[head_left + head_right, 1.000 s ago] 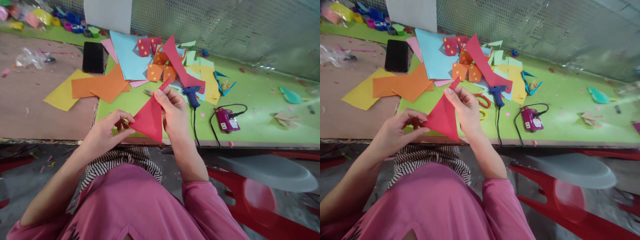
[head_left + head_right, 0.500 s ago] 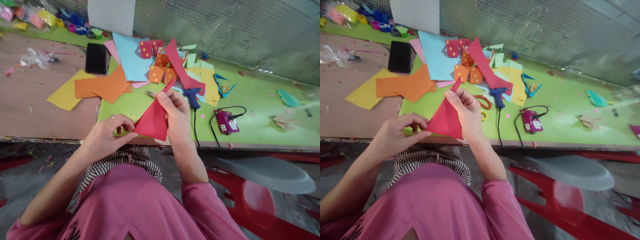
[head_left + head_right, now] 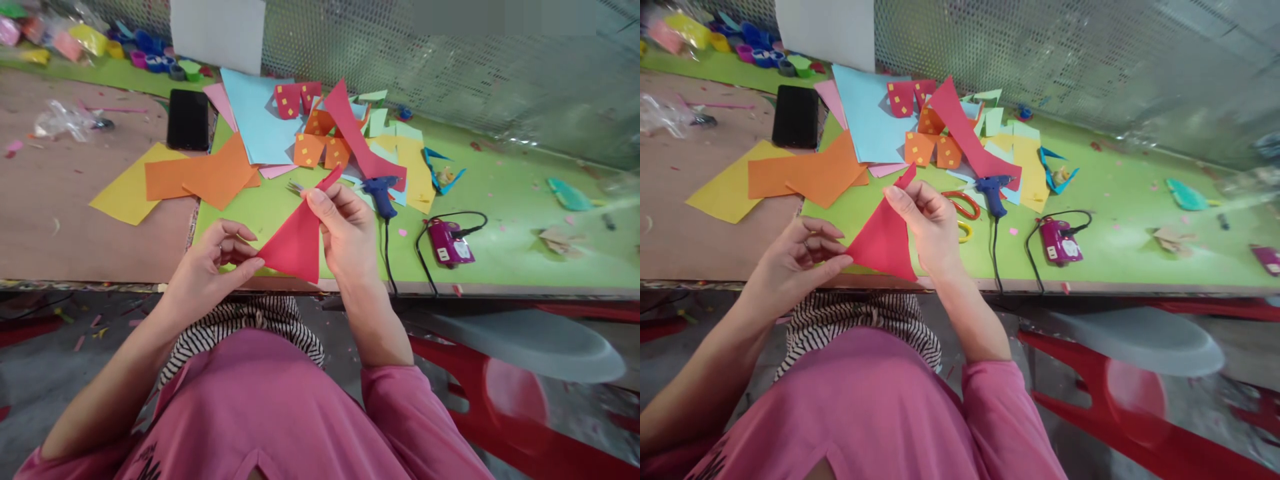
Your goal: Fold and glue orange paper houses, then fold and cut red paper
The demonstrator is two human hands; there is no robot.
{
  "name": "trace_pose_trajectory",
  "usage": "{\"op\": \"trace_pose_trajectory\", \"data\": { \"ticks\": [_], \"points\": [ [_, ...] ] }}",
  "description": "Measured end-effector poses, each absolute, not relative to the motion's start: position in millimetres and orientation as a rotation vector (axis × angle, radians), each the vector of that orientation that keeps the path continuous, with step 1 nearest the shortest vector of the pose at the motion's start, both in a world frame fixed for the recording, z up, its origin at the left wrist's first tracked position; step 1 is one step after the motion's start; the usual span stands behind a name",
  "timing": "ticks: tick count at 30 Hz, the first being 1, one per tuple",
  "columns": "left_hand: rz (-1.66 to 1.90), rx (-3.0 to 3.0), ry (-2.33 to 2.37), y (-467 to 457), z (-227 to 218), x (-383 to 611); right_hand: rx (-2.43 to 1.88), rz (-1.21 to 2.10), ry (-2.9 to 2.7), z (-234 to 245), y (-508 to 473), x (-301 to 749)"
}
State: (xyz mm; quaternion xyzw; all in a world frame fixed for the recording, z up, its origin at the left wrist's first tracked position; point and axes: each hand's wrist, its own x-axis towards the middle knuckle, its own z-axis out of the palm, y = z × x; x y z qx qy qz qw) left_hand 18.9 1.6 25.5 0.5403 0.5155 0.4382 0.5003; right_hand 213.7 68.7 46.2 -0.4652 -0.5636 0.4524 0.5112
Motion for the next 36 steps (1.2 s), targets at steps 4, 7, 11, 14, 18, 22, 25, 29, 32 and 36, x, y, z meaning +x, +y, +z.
{"op": "trace_pose_trajectory", "data": {
  "ticks": [4, 7, 11, 14, 18, 22, 25, 29, 32, 36],
  "points": [
    [0.995, 1.297, 1.275, -2, 18, 19, -1.112, 1.091, -1.427, 40, 69, 213],
    [0.941, 1.307, 1.271, -2, 18, 19, -1.094, 1.121, -1.463, 38, 69, 211],
    [0.921, 1.289, 1.233, 5, 29, 23, -1.040, 1.287, -1.471, 41, 65, 205],
    [0.966, 1.284, 1.304, 11, 34, 26, -1.000, 1.374, -1.449, 44, 62, 203],
    [1.066, 1.263, 1.408, 15, 31, 25, -1.071, 1.387, -1.544, 47, 56, 213],
    [1.155, 1.225, 1.494, 16, 29, 23, -1.187, 1.272, -1.734, 48, 46, 224],
    [1.196, 1.175, 1.495, 17, 28, 25, -1.185, 1.179, -1.785, 49, 40, 226],
    [1.350, 1.047, 1.452, 18, 22, 30, -1.206, 1.145, -1.844, 48, 38, 226],
    [1.379, 0.995, 1.428, 18, 18, 31, -1.214, 1.144, -1.860, 47, 39, 227],
    [1.390, 0.956, 1.401, 17, 15, 30, -1.187, 1.144, -1.870, 46, 39, 226]
  ]
}}
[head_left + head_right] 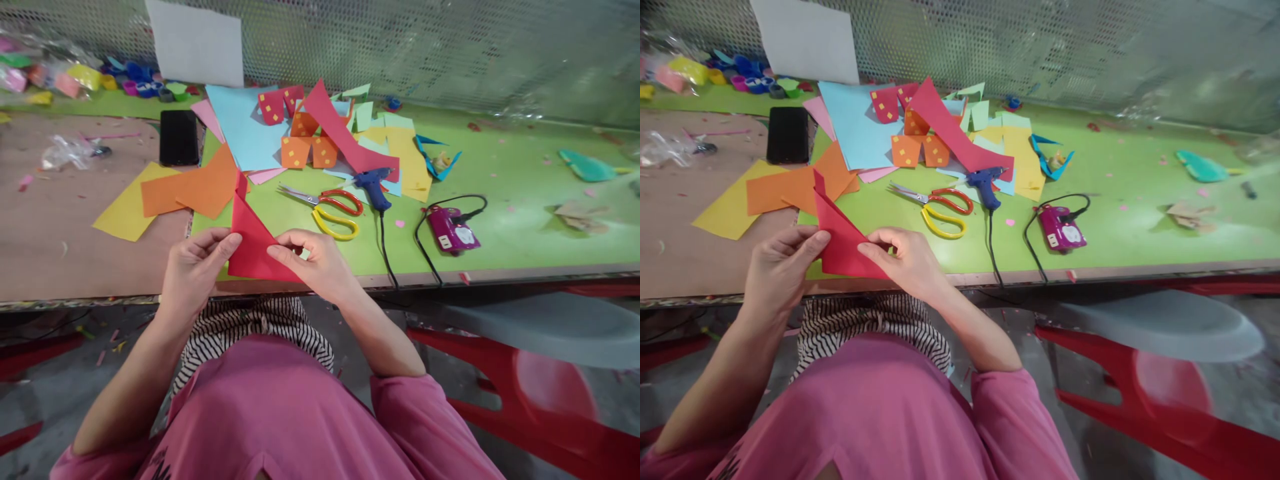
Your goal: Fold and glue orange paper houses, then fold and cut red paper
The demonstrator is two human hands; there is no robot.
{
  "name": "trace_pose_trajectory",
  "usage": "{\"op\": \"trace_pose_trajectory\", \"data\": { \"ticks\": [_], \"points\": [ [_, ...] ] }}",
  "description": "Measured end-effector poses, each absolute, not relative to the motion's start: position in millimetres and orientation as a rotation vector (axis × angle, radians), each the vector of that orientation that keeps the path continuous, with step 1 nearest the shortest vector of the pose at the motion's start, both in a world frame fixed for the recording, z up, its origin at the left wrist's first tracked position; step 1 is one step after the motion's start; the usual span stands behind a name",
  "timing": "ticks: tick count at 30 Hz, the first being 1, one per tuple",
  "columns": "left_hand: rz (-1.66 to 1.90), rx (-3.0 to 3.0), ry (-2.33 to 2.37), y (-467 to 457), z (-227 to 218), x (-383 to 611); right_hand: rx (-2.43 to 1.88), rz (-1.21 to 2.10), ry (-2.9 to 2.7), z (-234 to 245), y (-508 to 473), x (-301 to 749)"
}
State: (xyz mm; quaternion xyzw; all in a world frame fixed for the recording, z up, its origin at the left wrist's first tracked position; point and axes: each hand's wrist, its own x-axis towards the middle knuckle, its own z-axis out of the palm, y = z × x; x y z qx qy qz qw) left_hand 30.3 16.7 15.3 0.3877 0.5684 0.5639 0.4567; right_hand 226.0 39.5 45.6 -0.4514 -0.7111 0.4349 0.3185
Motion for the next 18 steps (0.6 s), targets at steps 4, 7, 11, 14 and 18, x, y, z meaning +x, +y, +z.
{"op": "trace_pose_trajectory", "data": {
  "ticks": [4, 7, 11, 14, 18],
  "points": [
    [1.471, 0.923, 1.340, 18.5, 13.8, 29.6, -1.184, 1.136, -1.871, 43.3, 39.2, 225.8],
    [1.600, 0.947, 1.311, 21.9, 13.2, 25.3, -1.206, 1.151, -1.901, 40.1, 39.2, 228.8],
    [1.629, 1.028, 1.328, 24.3, 14.4, 20.7, -1.255, 1.208, -1.900, 39.1, 39.6, 231.6],
    [1.604, 1.154, 1.373, 22.9, 16.8, 22.9, -1.313, 1.257, -1.929, 40.2, 39.5, 230.1],
    [1.576, 1.211, 1.407, 22.2, 18.4, 26.1, -1.338, 1.351, -1.910, 38.2, 39.3, 227.6]
  ]
}}
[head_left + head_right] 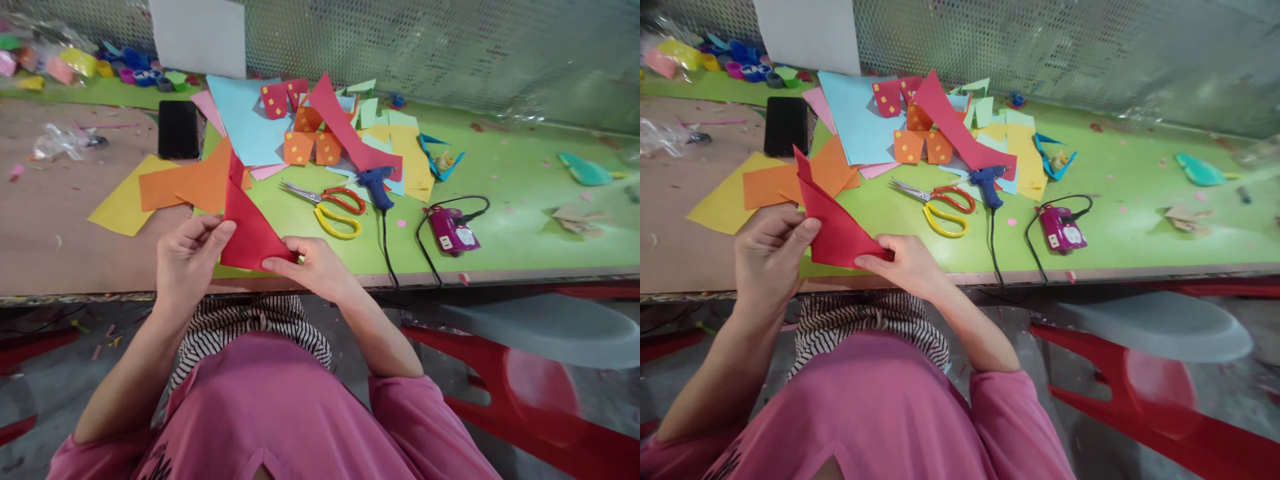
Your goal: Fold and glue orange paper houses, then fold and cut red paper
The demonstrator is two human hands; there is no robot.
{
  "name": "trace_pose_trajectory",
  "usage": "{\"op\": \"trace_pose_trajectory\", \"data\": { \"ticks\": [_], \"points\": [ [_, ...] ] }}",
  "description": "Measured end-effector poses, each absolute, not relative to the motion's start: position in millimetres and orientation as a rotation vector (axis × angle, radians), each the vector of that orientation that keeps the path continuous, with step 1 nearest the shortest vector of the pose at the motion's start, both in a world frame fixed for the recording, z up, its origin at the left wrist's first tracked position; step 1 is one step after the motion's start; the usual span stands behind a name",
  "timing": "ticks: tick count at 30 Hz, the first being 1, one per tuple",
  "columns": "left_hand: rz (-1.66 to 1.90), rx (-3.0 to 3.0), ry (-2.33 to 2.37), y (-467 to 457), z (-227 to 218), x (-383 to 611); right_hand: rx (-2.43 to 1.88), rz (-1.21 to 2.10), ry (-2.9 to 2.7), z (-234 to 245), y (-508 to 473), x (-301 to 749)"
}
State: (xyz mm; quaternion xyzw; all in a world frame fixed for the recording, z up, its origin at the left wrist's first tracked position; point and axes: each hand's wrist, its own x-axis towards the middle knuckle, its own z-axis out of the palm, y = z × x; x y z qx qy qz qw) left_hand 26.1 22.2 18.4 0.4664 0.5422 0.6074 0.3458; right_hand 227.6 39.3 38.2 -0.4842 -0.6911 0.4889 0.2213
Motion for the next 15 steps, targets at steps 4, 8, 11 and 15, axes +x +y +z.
{"op": "trace_pose_trajectory", "data": {
  "ticks": [4, 8, 11, 15],
  "points": [
    [1.576, 1.102, 1.368, 25, 16, 22, -1.358, 1.403, -1.856, 35, 41, 228],
    [1.348, 0.901, 1.238, 25, 18, 13, -1.316, 1.531, -1.789, 37, 44, 230],
    [0.956, 0.827, 1.103, 24, 23, 6, -1.277, 1.625, -1.720, 40, 47, 232],
    [0.758, 0.814, 1.161, 23, 25, 1, -1.318, 1.590, -1.763, 43, 49, 232]
  ]
}}
